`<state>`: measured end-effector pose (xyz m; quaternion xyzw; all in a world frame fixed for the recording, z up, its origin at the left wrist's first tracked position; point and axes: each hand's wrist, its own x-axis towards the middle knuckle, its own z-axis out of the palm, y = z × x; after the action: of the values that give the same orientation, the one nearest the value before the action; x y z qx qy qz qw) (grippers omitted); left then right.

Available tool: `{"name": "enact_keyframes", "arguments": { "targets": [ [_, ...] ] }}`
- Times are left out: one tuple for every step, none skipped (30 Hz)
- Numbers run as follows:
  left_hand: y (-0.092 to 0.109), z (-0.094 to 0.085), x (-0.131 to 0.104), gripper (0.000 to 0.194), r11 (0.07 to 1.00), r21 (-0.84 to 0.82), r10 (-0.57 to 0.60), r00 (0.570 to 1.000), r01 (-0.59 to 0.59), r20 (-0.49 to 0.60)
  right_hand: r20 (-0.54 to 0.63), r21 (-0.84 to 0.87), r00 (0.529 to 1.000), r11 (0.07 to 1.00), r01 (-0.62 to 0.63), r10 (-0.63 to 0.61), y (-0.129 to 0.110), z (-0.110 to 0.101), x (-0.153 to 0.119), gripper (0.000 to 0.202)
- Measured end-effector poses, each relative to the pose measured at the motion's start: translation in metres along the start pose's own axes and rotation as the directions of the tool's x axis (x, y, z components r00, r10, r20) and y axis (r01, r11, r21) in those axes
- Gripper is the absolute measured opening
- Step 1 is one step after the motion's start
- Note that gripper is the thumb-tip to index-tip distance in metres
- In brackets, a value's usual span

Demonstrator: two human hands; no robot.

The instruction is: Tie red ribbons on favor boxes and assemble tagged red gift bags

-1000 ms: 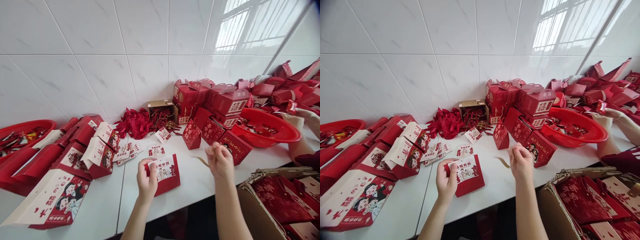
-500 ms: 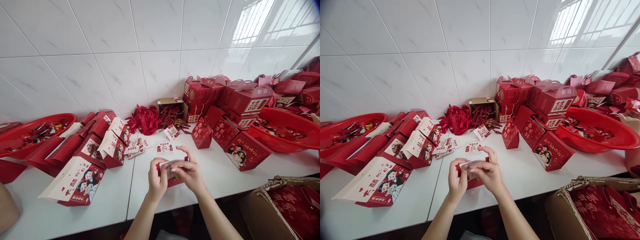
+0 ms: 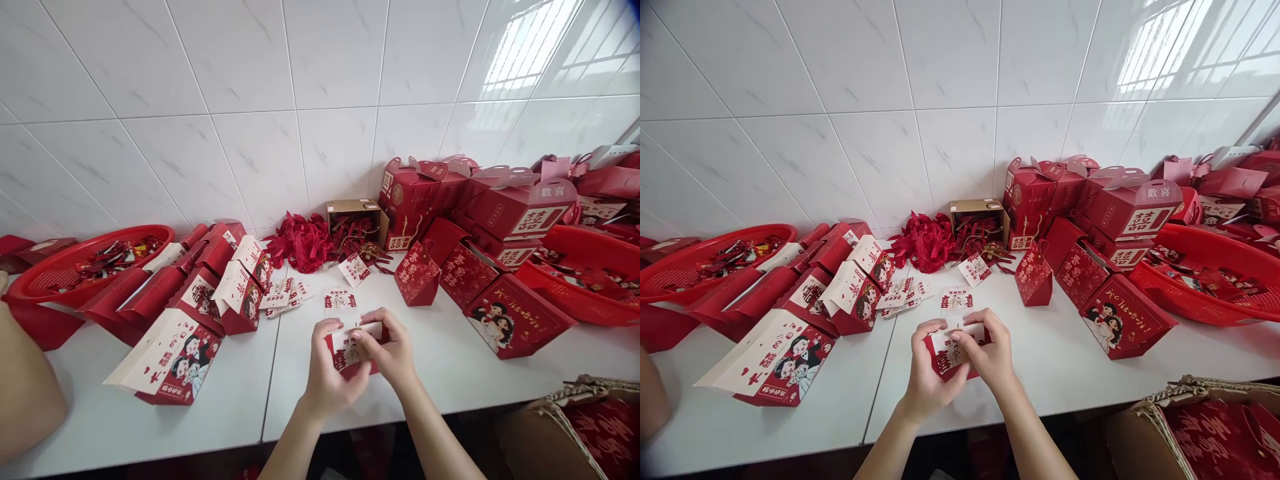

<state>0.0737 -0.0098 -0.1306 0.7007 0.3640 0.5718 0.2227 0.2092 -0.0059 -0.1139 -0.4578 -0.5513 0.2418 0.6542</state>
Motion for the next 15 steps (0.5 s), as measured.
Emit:
{"name": "enact_keyframes", "arguments": {
  "targets": [
    [0.001,0.001,-0.002,0.072,0.998,0.059,-0.020,0.999,0.022,-0.032,0.001,-0.012,1.000,1.000,0.001,-0.001,0.000,0.000,0.000,0.020],
    [0.001,0.001,-0.004,0.081,0.990,0.133,-0.031,0.997,0.040,-0.072,-0.001,-0.017,1.000,1.000,0.009,-0.009,-0.001,-0.001,0.001,0.021],
    [0.001,0.001,-0.007,0.085,0.977,0.209,-0.028,0.993,0.051,-0.112,-0.005,-0.017,1.000,1.000,0.016,-0.016,-0.001,-0.001,0.001,0.022],
    [0.001,0.001,-0.009,0.084,0.960,0.275,-0.016,0.989,0.055,-0.145,-0.007,-0.018,1.000,1.000,0.023,-0.023,-0.002,-0.001,0.001,0.022],
    [0.001,-0.001,-0.011,0.078,0.946,0.320,0.002,0.986,0.052,-0.166,-0.007,-0.019,0.999,0.999,0.033,-0.033,-0.003,-0.002,0.001,0.022],
    [0.002,-0.004,-0.012,0.071,0.939,0.340,0.013,0.984,0.048,-0.175,-0.007,-0.021,0.999,0.999,0.044,-0.044,-0.004,-0.002,0.000,0.022],
    [0.003,-0.008,-0.014,0.061,0.938,0.342,0.007,0.985,0.053,-0.173,-0.009,-0.023,0.998,0.998,0.054,-0.055,-0.005,-0.002,0.000,0.021],
    [0.004,-0.013,-0.014,0.051,0.940,0.334,-0.012,0.988,0.065,-0.156,-0.011,-0.023,0.998,0.998,0.064,-0.064,-0.006,-0.002,0.000,0.021],
    [0.006,-0.019,-0.015,0.039,0.943,0.325,-0.037,0.992,0.075,-0.123,-0.013,-0.022,0.997,0.997,0.072,-0.072,-0.006,-0.003,-0.001,0.020],
    [0.008,-0.025,-0.015,0.027,0.945,0.316,-0.061,0.995,0.083,-0.077,-0.015,-0.020,0.997,0.997,0.079,-0.079,-0.006,-0.004,-0.001,0.020],
    [0.011,-0.033,-0.014,0.016,0.948,0.307,-0.082,0.996,0.087,-0.029,-0.015,-0.016,0.996,0.996,0.085,-0.085,-0.006,-0.004,-0.002,0.019],
    [0.013,-0.040,-0.013,0.011,0.952,0.295,-0.096,0.995,0.086,0.019,-0.013,-0.009,0.996,0.996,0.090,-0.090,-0.006,-0.005,-0.002,0.019],
    [0.016,-0.049,-0.010,0.013,0.956,0.281,-0.103,0.993,0.083,0.057,-0.010,-0.003,0.996,0.996,0.094,-0.094,-0.005,-0.006,-0.003,0.019],
    [0.019,-0.058,-0.007,0.015,0.961,0.265,-0.105,0.991,0.079,0.083,-0.004,0.004,0.995,0.995,0.097,-0.097,-0.005,-0.007,-0.004,0.019],
    [0.023,-0.067,-0.003,0.015,0.966,0.247,-0.104,0.990,0.077,0.098,0.005,0.011,0.994,0.994,0.106,-0.106,-0.006,-0.008,-0.005,0.020]
  ]
}}
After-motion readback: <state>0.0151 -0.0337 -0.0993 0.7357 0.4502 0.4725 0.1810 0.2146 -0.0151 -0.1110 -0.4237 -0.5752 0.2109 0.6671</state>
